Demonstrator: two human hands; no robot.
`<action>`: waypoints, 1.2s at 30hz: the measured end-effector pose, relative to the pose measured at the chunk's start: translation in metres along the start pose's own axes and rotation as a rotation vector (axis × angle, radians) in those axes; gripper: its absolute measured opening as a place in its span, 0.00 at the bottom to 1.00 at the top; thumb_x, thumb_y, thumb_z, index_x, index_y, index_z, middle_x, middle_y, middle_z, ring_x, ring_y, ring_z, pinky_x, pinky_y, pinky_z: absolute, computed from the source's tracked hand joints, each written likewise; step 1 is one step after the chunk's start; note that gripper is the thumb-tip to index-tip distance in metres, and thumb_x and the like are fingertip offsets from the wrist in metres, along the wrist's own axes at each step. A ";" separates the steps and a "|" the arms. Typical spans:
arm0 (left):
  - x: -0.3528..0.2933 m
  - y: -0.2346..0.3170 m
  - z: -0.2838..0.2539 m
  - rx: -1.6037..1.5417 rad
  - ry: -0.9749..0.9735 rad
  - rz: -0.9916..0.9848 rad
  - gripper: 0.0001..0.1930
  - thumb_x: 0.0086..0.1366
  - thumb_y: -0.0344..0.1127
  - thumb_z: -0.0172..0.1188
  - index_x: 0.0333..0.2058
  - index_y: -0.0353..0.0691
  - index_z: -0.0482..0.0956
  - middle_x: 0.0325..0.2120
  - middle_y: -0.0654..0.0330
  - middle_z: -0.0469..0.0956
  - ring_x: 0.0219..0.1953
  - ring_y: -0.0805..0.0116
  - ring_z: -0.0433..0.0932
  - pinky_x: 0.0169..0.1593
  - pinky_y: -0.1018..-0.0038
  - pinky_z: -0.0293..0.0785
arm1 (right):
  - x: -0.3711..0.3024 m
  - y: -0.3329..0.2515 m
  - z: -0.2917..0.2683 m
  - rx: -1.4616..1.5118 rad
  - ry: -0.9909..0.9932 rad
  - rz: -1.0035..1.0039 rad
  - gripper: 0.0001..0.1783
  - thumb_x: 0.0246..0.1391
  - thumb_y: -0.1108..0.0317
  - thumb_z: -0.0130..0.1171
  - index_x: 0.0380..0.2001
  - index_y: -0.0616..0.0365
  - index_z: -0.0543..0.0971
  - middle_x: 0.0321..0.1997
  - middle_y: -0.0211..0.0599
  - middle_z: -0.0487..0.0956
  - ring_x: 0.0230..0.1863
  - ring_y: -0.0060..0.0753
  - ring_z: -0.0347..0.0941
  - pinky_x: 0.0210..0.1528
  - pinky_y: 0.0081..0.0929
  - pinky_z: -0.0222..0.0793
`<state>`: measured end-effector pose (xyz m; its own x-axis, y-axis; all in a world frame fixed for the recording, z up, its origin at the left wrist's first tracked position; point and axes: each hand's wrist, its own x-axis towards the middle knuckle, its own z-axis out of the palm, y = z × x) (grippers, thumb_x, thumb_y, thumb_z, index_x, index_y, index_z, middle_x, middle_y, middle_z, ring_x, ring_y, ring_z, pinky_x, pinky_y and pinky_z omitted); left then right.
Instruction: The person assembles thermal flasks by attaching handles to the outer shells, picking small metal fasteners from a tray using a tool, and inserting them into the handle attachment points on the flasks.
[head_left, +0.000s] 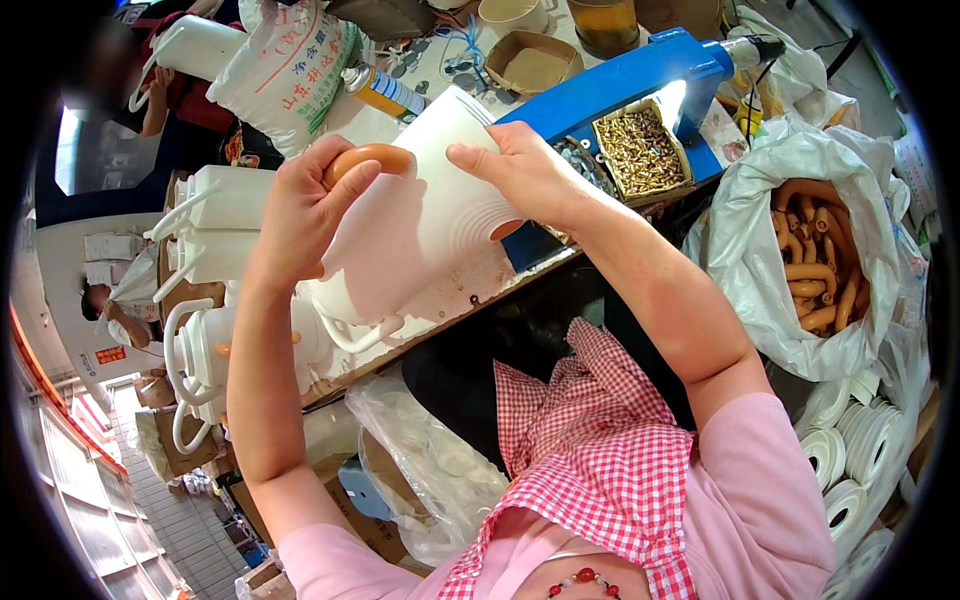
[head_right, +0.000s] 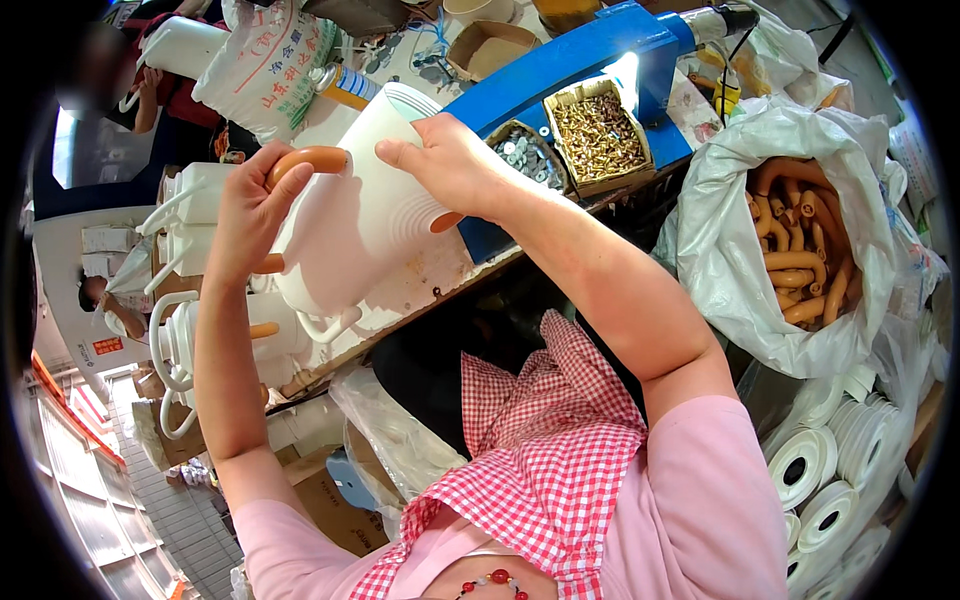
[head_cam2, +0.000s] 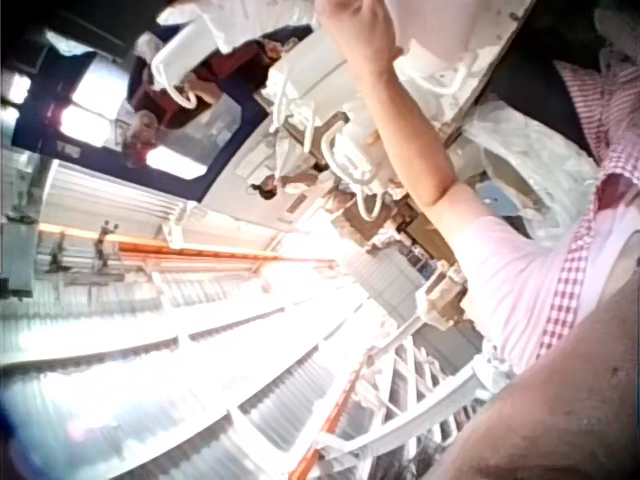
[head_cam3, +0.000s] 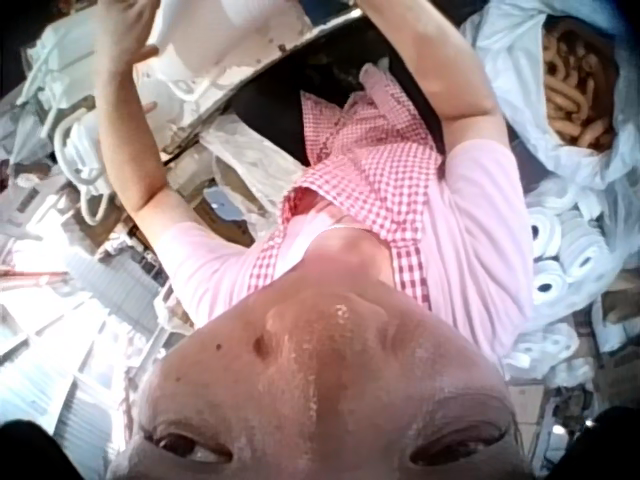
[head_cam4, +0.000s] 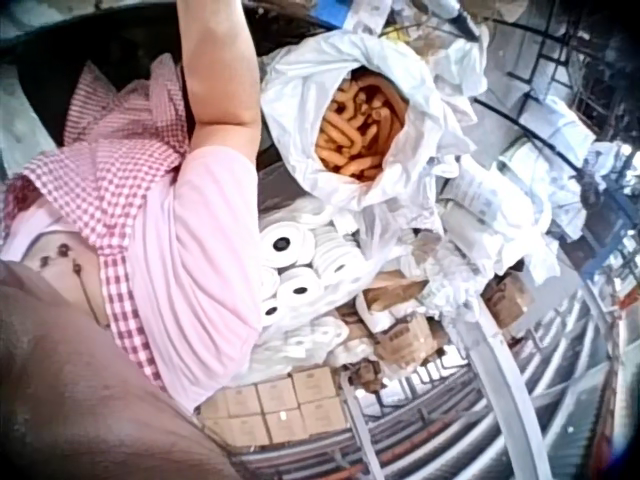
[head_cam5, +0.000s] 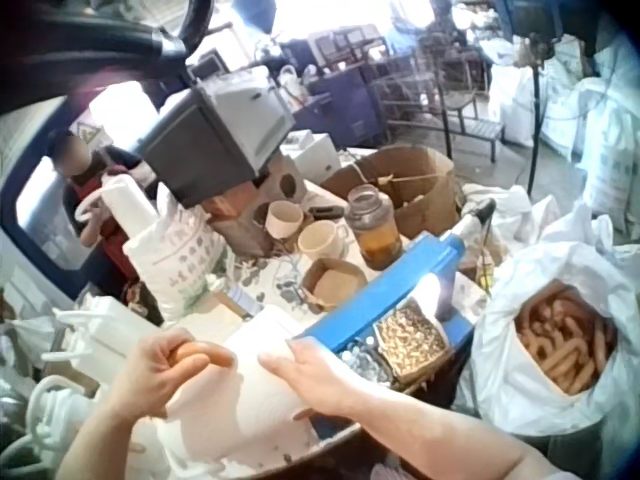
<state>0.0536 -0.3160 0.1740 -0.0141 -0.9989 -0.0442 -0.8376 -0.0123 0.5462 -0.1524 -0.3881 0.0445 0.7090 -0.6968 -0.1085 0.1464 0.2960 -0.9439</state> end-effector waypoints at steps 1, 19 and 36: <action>-0.001 -0.002 0.000 0.004 -0.004 0.002 0.13 0.72 0.42 0.62 0.39 0.37 0.79 0.22 0.75 0.64 0.24 0.87 0.58 0.26 0.83 0.52 | -0.001 -0.002 0.001 -0.019 -0.001 0.003 0.24 0.64 0.49 0.55 0.52 0.57 0.80 0.45 0.39 0.83 0.44 0.37 0.81 0.26 0.39 0.84; 0.001 0.022 -0.001 0.212 -0.012 0.014 0.12 0.71 0.40 0.61 0.39 0.36 0.78 0.19 0.71 0.65 0.23 0.83 0.60 0.27 0.79 0.57 | 0.001 -0.003 -0.001 0.016 -0.005 0.048 0.23 0.64 0.52 0.55 0.53 0.58 0.78 0.46 0.40 0.82 0.46 0.38 0.81 0.27 0.41 0.84; 0.012 0.037 0.002 0.394 -0.055 -0.059 0.15 0.67 0.42 0.63 0.33 0.34 0.76 0.23 0.47 0.77 0.26 0.48 0.75 0.32 0.61 0.71 | 0.005 -0.007 -0.003 0.030 0.007 0.064 0.24 0.65 0.52 0.55 0.52 0.60 0.78 0.44 0.41 0.82 0.43 0.37 0.82 0.24 0.39 0.83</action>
<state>0.0210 -0.3281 0.1920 0.0198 -0.9930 -0.1165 -0.9829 -0.0407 0.1797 -0.1515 -0.3956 0.0494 0.7131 -0.6800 -0.1705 0.1218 0.3597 -0.9251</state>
